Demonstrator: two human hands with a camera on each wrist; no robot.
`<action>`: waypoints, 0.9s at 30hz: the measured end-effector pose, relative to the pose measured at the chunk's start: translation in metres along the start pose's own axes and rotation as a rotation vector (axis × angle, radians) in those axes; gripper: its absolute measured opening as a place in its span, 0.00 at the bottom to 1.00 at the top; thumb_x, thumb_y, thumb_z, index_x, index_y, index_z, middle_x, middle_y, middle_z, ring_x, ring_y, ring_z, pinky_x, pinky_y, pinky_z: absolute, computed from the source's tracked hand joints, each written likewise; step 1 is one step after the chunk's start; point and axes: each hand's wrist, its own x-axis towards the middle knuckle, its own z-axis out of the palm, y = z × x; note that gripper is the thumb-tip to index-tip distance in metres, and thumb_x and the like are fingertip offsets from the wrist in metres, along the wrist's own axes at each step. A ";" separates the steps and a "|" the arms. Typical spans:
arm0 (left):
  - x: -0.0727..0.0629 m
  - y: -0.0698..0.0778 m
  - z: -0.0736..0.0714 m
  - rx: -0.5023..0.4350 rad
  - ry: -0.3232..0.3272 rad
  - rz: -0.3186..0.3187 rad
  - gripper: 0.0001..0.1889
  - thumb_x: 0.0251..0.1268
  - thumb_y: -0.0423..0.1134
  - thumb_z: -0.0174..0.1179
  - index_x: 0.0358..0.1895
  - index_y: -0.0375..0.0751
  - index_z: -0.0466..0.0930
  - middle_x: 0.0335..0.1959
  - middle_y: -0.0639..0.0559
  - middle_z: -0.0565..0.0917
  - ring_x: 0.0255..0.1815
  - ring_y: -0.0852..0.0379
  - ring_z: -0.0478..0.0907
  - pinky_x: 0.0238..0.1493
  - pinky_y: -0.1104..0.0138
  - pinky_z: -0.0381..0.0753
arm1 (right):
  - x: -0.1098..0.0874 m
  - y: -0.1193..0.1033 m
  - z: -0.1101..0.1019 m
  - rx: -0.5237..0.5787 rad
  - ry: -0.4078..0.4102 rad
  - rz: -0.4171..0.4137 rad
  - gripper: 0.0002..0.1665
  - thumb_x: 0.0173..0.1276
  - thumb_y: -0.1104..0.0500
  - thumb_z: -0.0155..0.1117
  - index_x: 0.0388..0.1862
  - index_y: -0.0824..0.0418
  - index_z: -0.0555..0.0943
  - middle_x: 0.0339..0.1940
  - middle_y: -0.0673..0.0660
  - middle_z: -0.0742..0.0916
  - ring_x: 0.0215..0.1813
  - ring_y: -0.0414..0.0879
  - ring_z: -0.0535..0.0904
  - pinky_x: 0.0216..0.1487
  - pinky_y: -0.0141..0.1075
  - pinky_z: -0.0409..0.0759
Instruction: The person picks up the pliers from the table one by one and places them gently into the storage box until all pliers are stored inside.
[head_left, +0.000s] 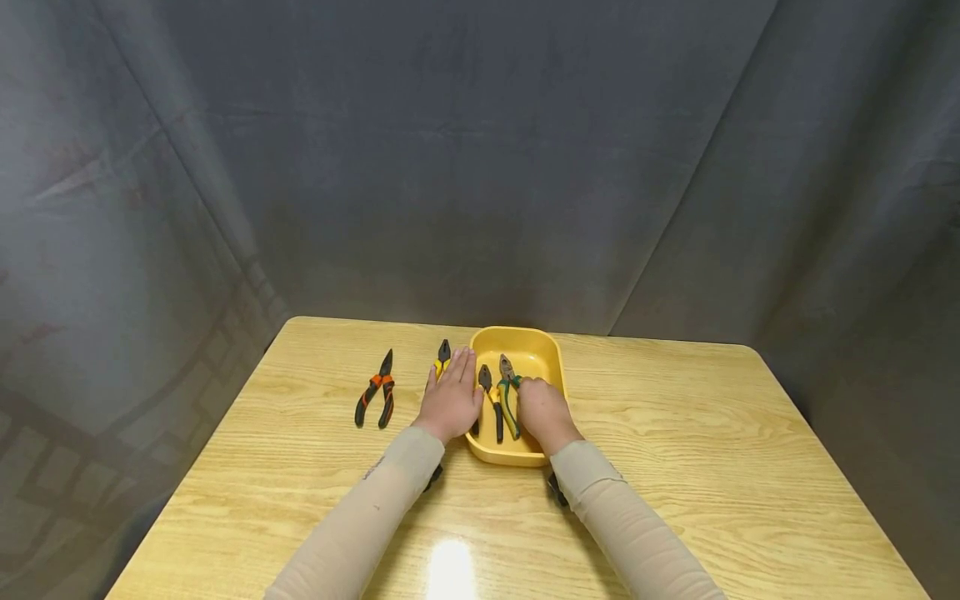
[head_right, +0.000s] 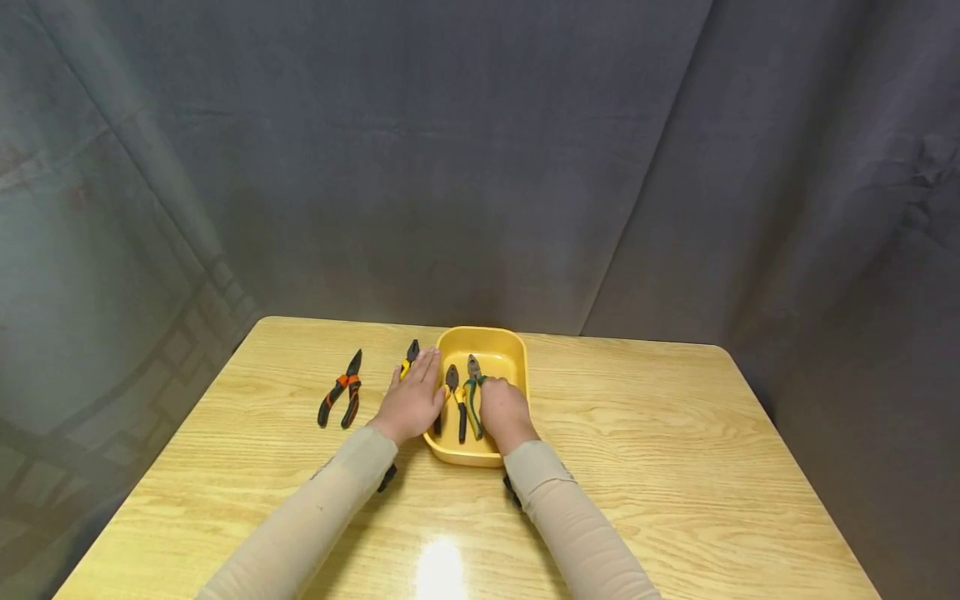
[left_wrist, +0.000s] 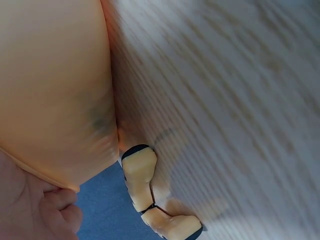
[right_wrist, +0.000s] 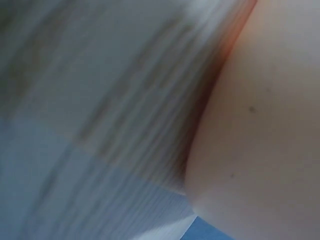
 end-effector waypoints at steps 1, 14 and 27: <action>0.000 0.000 0.000 -0.003 0.003 0.002 0.34 0.84 0.49 0.40 0.83 0.41 0.42 0.84 0.47 0.45 0.84 0.50 0.40 0.79 0.43 0.41 | 0.000 0.000 0.000 0.002 -0.003 0.003 0.07 0.73 0.68 0.59 0.34 0.69 0.81 0.26 0.60 0.83 0.31 0.53 0.84 0.31 0.44 0.85; 0.000 0.000 0.001 -0.029 0.023 0.015 0.34 0.83 0.48 0.42 0.83 0.38 0.44 0.84 0.45 0.48 0.84 0.48 0.42 0.79 0.42 0.41 | 0.000 0.001 0.004 -0.024 0.014 -0.003 0.07 0.71 0.72 0.58 0.37 0.70 0.84 0.29 0.61 0.82 0.33 0.53 0.83 0.33 0.44 0.85; -0.002 0.000 0.000 -0.021 0.017 0.011 0.34 0.83 0.48 0.41 0.83 0.39 0.43 0.84 0.46 0.46 0.84 0.48 0.42 0.79 0.42 0.42 | -0.001 0.001 0.004 -0.002 0.112 -0.041 0.09 0.67 0.72 0.63 0.45 0.72 0.82 0.34 0.64 0.81 0.35 0.55 0.83 0.37 0.44 0.85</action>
